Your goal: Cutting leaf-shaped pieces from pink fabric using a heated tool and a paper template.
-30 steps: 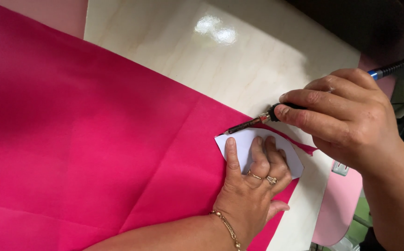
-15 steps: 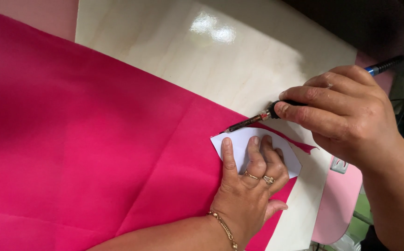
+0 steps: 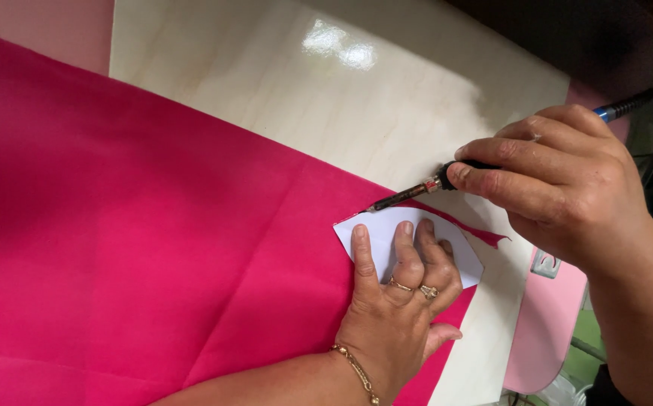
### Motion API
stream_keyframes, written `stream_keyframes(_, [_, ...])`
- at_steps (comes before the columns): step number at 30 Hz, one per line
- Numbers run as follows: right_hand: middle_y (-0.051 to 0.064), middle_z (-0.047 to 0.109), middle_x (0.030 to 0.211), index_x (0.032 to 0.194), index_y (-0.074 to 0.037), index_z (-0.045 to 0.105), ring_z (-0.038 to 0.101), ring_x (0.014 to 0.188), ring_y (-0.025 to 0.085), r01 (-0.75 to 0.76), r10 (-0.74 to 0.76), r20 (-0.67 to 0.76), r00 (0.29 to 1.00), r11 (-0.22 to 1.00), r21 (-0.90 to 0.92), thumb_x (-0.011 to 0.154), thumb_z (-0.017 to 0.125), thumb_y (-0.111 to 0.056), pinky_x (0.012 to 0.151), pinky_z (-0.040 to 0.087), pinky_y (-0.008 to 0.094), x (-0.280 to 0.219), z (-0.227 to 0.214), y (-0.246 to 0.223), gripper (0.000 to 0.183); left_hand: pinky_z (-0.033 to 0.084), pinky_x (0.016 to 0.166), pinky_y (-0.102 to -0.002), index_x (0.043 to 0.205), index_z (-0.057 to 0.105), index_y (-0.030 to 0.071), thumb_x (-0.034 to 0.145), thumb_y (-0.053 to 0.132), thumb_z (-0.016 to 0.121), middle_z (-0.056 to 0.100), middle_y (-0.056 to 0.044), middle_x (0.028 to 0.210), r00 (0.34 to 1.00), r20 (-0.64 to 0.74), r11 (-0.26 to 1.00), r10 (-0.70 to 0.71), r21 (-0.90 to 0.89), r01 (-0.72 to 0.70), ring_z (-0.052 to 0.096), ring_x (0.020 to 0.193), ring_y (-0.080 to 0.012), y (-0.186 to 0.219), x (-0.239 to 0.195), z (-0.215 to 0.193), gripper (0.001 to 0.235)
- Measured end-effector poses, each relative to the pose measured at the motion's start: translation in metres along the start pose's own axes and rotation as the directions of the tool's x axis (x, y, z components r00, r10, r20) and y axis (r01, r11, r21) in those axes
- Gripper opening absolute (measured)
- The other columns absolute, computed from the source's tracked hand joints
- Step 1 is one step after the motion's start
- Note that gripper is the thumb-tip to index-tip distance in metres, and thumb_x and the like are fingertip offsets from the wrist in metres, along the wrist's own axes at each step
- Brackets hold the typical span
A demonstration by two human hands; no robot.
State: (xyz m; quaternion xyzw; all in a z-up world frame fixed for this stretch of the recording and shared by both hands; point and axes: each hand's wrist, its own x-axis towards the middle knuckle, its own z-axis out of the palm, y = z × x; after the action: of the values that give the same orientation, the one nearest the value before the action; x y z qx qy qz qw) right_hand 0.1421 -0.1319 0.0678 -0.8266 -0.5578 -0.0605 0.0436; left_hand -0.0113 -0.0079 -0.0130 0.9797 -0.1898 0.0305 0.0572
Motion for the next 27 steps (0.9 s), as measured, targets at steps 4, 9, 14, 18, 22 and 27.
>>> stream_keyframes(4, [0.005, 0.07, 0.095, 0.093, -0.011, 0.068, 0.059, 0.074, 0.024, -0.011, 0.011, 0.006, 1.0, 1.0, -0.009, 0.096, 0.059, 0.003, 0.071, 0.04, 0.036, -0.003, 0.0, 0.001, 0.017, 0.021, 0.105, -0.07, 0.134, 0.039, 0.02, 0.072, 0.085, 0.035, 0.031, -0.009, 0.144, 1.0, -0.011, 1.0, -0.002, -0.013, 0.002, 0.025, 0.132, -0.0326, -0.001, 0.0, 0.0, 0.09])
stream_keyframes(9, [0.005, 0.07, 0.095, 0.094, -0.011, 0.069, 0.061, 0.075, 0.024, -0.026, 0.026, 0.004, 1.0, 1.0, -0.01, 0.095, 0.06, 0.005, 0.07, 0.039, 0.036, -0.008, -0.001, 0.001, 0.019, 0.021, 0.105, -0.069, 0.134, 0.041, 0.02, 0.07, 0.088, 0.037, 0.031, -0.009, 0.144, 0.999, -0.035, 1.0, -0.005, -0.011, 0.005, 0.025, 0.131, -0.0325, -0.001, -0.001, 0.001, 0.093])
stream_keyframes(14, [0.005, 0.07, 0.096, 0.094, -0.012, 0.069, 0.06, 0.075, 0.024, -0.039, 0.04, 0.005, 0.999, 0.999, -0.027, 0.097, 0.06, 0.002, 0.068, 0.038, 0.035, -0.011, -0.001, 0.002, 0.017, 0.023, 0.104, -0.07, 0.134, 0.04, 0.02, 0.071, 0.086, 0.036, 0.028, -0.011, 0.145, 1.0, -0.025, 0.999, -0.004, -0.032, 0.003, 0.021, 0.132, -0.0354, 0.001, -0.001, 0.003, 0.092])
stream_keyframes(18, [0.005, 0.07, 0.095, 0.094, -0.011, 0.069, 0.06, 0.074, 0.025, -0.045, 0.045, 0.008, 0.999, 0.999, -0.028, 0.097, 0.06, 0.003, 0.069, 0.039, 0.036, -0.012, -0.003, 0.002, 0.017, 0.024, 0.104, -0.069, 0.135, 0.042, 0.021, 0.069, 0.089, 0.038, 0.03, -0.011, 0.144, 0.998, -0.058, 1.0, -0.006, -0.015, 0.005, 0.022, 0.132, -0.0364, -0.001, -0.001, 0.002, 0.095])
stream_keyframes(22, [0.005, 0.07, 0.095, 0.093, -0.012, 0.07, 0.061, 0.075, 0.024, -0.039, 0.04, 0.002, 0.999, 0.998, -0.044, 0.097, 0.06, 0.002, 0.069, 0.04, 0.035, -0.014, -0.003, 0.003, 0.017, 0.025, 0.103, -0.069, 0.136, 0.042, 0.021, 0.07, 0.089, 0.037, 0.03, -0.011, 0.144, 0.998, -0.057, 1.0, 0.001, -0.007, -0.002, 0.022, 0.132, -0.0361, -0.001, -0.001, 0.002, 0.095])
stream_keyframes(27, [0.006, 0.07, 0.094, 0.093, -0.011, 0.07, 0.06, 0.074, 0.024, -0.048, 0.049, 0.01, 0.999, 0.998, -0.047, 0.096, 0.059, 0.003, 0.068, 0.039, 0.035, -0.016, -0.005, 0.003, 0.018, 0.025, 0.103, -0.069, 0.136, 0.043, 0.022, 0.07, 0.089, 0.036, 0.031, -0.011, 0.144, 0.998, -0.07, 1.0, 0.006, 0.003, -0.006, 0.023, 0.131, -0.0363, -0.002, -0.001, 0.002, 0.095])
